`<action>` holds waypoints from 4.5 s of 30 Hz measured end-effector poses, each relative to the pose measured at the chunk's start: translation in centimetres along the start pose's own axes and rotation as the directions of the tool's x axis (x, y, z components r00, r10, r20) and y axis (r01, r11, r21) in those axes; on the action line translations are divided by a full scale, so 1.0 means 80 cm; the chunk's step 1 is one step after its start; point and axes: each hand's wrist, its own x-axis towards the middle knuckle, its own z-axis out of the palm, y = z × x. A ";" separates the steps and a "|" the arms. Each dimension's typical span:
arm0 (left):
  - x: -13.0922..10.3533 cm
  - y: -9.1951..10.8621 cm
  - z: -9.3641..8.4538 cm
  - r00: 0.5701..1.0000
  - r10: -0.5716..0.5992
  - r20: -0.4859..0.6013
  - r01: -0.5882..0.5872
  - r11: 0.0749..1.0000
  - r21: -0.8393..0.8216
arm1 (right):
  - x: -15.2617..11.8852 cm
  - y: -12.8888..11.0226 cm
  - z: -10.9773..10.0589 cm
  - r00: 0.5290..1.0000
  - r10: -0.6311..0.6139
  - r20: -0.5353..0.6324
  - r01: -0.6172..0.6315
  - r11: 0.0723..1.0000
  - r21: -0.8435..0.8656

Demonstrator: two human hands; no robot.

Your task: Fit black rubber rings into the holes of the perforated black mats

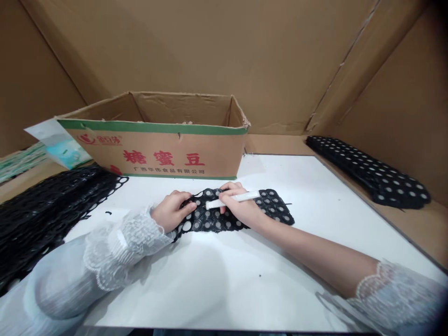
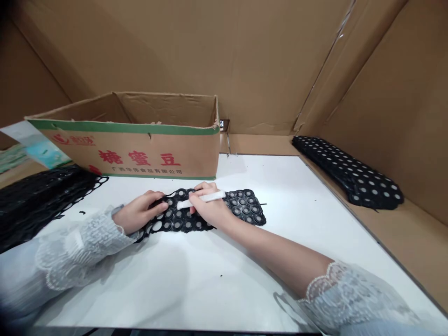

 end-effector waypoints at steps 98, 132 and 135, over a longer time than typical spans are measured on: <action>0.012 0.001 -0.004 0.725 0.683 -0.083 -0.598 0.685 0.416 | 0.003 0.004 -0.004 0.997 -0.014 -0.080 0.028 0.985 0.171; -0.018 0.035 -0.021 0.950 0.030 0.310 -0.029 1.000 -0.008 | -0.016 -0.009 0.000 0.900 -0.255 0.352 0.354 0.901 -0.251; -0.025 0.041 -0.017 0.958 0.088 0.274 -0.073 0.995 -0.064 | -0.023 -0.006 0.008 0.885 -0.309 0.347 0.422 0.848 -0.321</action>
